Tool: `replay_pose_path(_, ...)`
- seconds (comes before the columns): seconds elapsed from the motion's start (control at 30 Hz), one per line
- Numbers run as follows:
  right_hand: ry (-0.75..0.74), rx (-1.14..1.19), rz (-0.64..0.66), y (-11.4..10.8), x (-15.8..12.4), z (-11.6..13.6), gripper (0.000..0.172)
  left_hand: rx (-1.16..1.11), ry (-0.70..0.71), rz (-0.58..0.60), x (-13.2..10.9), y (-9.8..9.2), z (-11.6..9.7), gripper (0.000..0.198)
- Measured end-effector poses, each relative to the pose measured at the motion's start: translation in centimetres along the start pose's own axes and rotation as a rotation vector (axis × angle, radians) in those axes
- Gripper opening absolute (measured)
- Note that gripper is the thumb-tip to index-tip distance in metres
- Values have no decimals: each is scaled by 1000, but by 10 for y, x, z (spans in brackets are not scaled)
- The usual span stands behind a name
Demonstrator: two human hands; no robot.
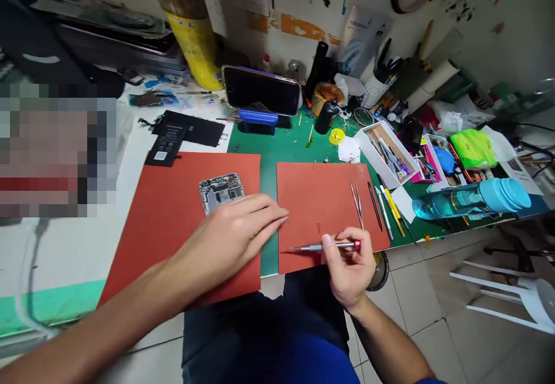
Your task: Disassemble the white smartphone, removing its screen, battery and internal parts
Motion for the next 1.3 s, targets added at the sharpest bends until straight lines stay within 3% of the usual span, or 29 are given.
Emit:
replay_pose_path(0.2,-84,-53,79,0,-4,-14,16,322,217,206,84,61,-3,32)
replay_pose_path(0.33,-108,-47,101,0,-1,-11,15,402,274,248,107,86,4,35)
replay_pose_path(0.6,-115,-41,147,-3,2,-5,18,420,274,288,104,92,12,41)
replay_pose_path(0.73,-105,-39,161,-3,5,-4,17,400,224,248,100,68,11,45)
replay_pose_path(0.87,-140,-40,142,-2,7,-2,14,295,137,102,67,9,12,45)
replay_pose_path(0.97,-129,-41,117,-4,6,-4,15,225,0,-10,16,-34,14,34)
replay_pose_path(1.03,-87,-36,103,-6,5,-7,17,220,-81,-40,-24,-48,14,26)
replay_pose_path(1.17,-74,-53,185,-4,8,-1,22,175,-103,-76,-88,-44,15,27)
replay_pose_path(1.3,-346,-159,308,13,17,30,29,200,-64,-104,-113,-26,19,39)
Point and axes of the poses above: each hand's wrist, its own x-axis towards the middle knuckle, its own y-axis out of the palm, z = x × y, the point moved 3 cm from there along x, towards the middle knuckle, and after that the axes turned 5 degrees about -z, right-handed, at the moved point
